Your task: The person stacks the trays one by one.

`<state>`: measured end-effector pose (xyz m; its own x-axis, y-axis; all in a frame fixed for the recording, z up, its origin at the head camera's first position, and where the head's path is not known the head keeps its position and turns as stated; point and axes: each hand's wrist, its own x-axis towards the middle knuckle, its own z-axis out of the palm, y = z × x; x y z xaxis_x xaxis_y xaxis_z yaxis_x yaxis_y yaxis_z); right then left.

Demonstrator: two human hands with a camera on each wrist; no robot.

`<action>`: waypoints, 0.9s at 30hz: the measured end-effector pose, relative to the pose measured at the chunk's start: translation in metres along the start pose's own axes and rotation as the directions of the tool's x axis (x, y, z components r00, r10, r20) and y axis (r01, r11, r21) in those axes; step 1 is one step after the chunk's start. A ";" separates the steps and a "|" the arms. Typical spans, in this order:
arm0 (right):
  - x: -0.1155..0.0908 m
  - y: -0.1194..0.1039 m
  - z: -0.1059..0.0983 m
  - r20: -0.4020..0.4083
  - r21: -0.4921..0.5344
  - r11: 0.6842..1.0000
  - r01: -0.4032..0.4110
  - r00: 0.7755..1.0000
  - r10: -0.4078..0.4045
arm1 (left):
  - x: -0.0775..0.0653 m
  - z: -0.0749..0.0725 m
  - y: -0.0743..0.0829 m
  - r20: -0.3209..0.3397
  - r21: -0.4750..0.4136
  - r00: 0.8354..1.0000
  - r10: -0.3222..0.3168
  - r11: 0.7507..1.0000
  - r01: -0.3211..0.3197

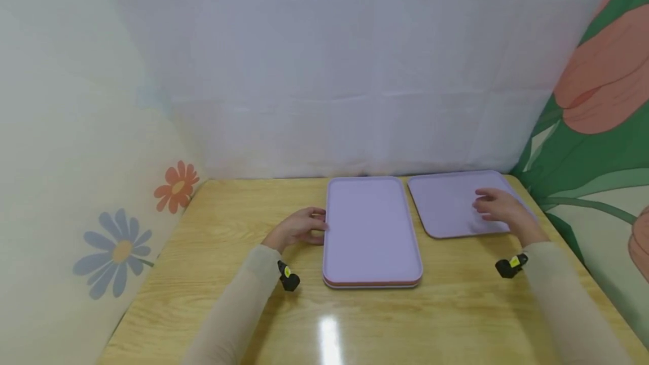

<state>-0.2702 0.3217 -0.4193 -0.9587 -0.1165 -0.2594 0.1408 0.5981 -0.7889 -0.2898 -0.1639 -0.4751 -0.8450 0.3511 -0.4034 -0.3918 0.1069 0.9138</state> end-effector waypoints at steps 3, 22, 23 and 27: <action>-0.001 0.009 -0.010 -0.012 -0.014 1.000 0.016 1.000 -0.016 | 0.000 -0.001 0.000 -0.004 -0.004 1.000 -0.001 1.000 0.001; -0.015 0.061 -0.058 -0.134 -0.195 0.980 -0.037 0.991 0.010 | -0.002 -0.001 0.000 -0.019 0.021 1.000 -0.005 1.000 0.006; -0.015 0.062 -0.059 -0.134 -0.197 0.980 -0.037 0.991 0.011 | -0.002 -0.001 -0.001 -0.020 0.022 1.000 -0.004 1.000 0.004; -0.015 0.069 -0.062 -0.157 -0.223 0.974 -0.042 0.988 0.007 | -0.002 -0.001 -0.001 -0.021 0.017 1.000 -0.003 1.000 0.004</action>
<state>-0.2611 0.4135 -0.4356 -0.9846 0.0134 -0.1744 0.1226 0.7642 -0.6332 -0.2877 -0.1655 -0.4752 -0.8512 0.3309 -0.4074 -0.3888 0.1237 0.9130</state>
